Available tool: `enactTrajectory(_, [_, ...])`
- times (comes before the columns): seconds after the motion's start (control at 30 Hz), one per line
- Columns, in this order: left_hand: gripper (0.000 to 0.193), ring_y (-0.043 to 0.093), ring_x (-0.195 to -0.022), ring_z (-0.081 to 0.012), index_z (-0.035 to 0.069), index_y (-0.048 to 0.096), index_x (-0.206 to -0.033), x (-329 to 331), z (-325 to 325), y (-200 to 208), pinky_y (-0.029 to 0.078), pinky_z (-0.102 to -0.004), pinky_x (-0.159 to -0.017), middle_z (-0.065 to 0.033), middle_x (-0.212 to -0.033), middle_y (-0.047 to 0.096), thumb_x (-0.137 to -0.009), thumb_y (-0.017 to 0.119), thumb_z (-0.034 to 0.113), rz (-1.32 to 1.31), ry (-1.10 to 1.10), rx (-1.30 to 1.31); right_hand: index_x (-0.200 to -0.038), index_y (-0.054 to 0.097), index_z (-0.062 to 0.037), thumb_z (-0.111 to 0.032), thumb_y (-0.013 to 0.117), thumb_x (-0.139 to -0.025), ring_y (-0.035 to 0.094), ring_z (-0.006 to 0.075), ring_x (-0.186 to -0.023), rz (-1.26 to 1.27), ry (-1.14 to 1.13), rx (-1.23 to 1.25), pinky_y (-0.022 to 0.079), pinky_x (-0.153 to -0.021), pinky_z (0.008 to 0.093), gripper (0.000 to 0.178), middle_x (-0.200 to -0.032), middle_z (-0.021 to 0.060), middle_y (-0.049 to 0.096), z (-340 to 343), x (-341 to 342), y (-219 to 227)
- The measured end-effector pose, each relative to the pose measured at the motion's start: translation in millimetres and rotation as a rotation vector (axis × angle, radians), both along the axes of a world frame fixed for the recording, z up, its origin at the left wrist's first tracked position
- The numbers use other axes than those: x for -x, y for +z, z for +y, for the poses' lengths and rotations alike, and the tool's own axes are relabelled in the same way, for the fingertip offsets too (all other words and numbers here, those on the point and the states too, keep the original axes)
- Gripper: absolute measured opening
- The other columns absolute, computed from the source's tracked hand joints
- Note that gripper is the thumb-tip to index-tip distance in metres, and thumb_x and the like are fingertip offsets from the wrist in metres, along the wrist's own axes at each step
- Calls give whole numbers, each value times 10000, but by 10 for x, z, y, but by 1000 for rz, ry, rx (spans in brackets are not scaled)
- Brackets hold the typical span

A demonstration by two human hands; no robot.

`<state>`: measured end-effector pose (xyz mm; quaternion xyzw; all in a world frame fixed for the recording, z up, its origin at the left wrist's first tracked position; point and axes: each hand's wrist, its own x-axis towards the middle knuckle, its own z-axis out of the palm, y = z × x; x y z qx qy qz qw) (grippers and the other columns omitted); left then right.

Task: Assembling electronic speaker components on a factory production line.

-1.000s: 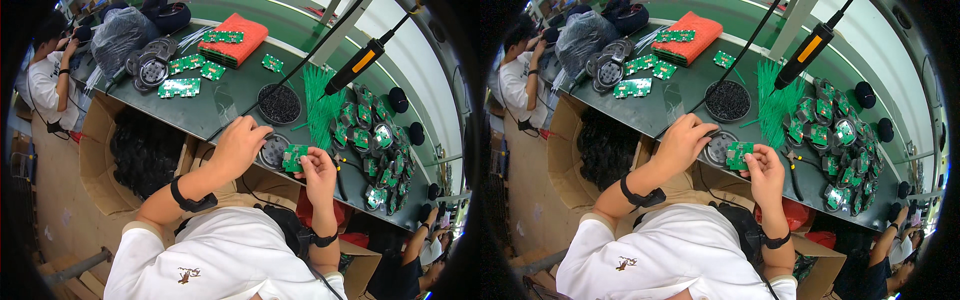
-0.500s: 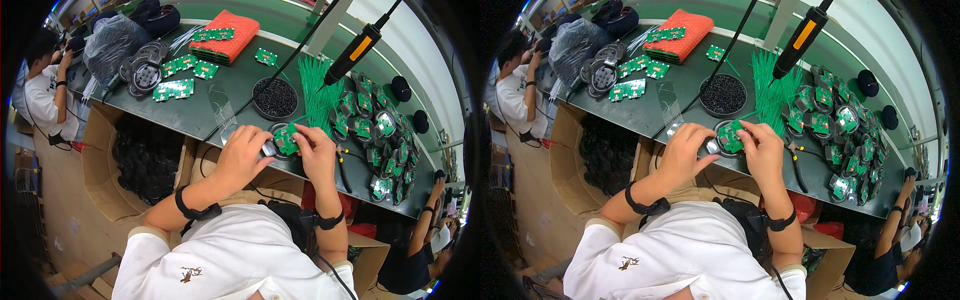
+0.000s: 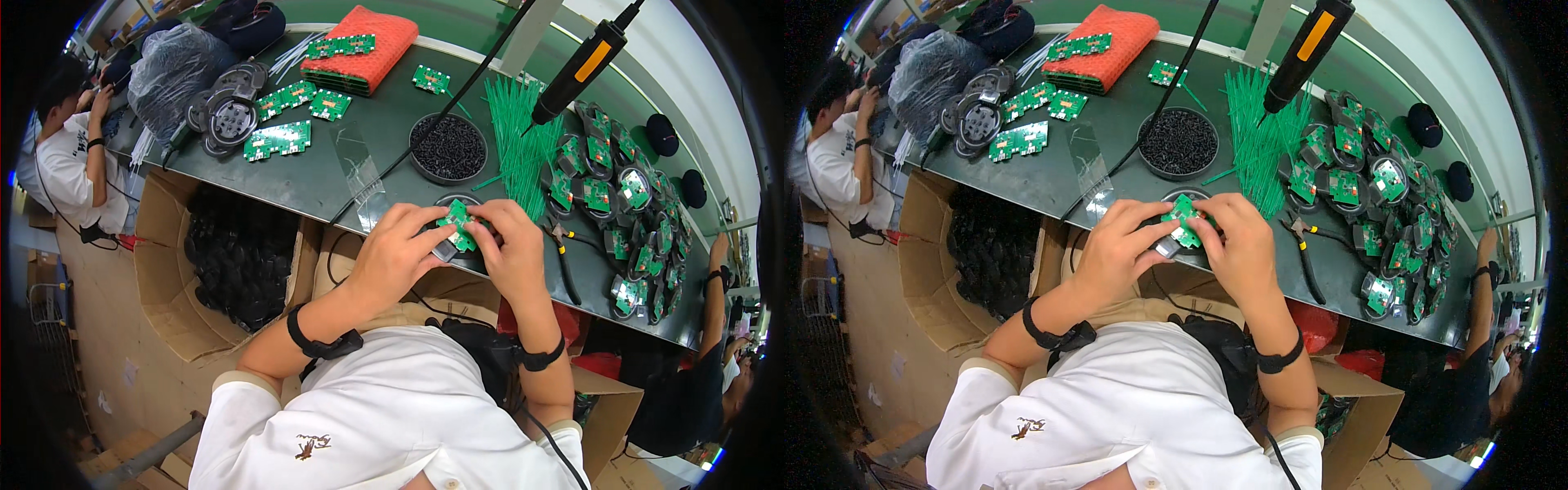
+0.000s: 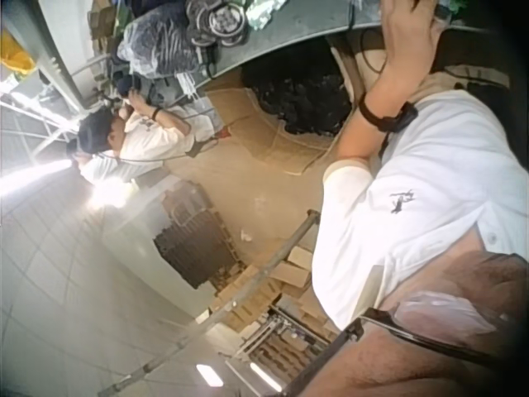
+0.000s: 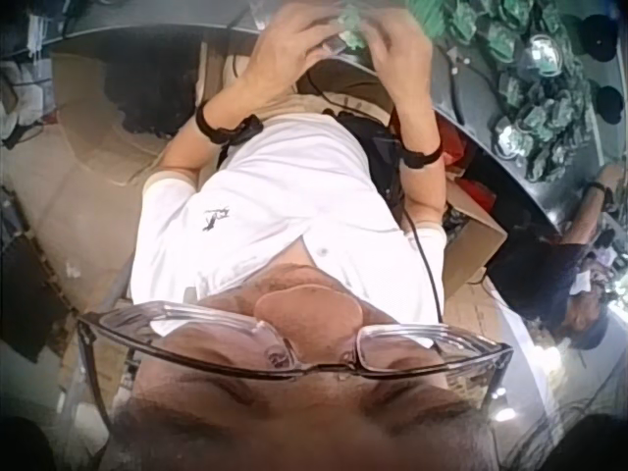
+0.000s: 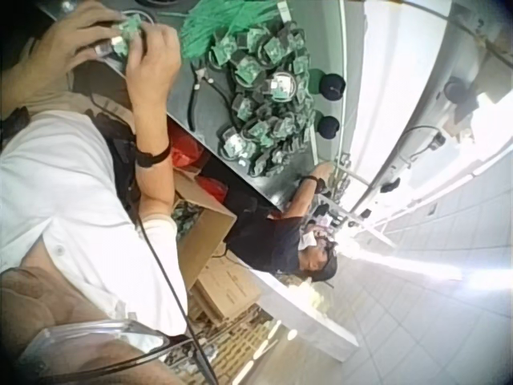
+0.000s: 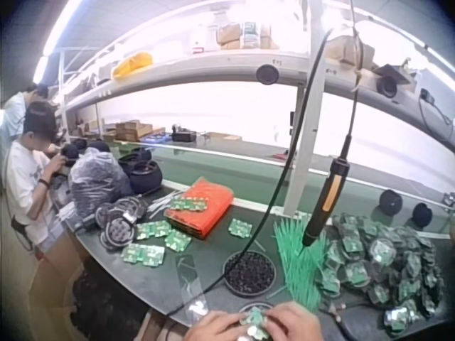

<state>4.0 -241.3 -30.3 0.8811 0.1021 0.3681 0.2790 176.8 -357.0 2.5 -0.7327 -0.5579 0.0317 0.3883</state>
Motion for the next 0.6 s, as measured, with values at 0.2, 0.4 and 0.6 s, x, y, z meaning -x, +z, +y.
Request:
enactTrajectory(0.2, [406,613,-964,-307,69,708,-1060,110,-1,179,520,-402,-808,-84,-1046,675,-701,842,201,-56,32,121,-1111,712,-46,-45,769,-773,660,315,-1036,-13,235,-20,527,-895,390,343,-1097,130,697,-198,235,249])
enactTrajectory(0.4, [386,628,-889,-322,63,683,-1076,67,-84,237,520,-409,-746,-100,-990,662,-730,831,150,-147,-18,258,-1106,709,-48,65,730,-743,678,315,-997,86,129,-98,546,-849,373,380,-1138,123,700,-212,243,12])
enactTrajectory(0.6, [349,670,-909,-311,40,691,-1068,90,-94,217,543,-381,-755,-119,-1002,676,-738,795,-7,-61,9,229,-1110,705,-42,59,730,-771,649,315,-1053,70,132,-61,530,-875,370,355,-1124,121,686,-203,313,97])
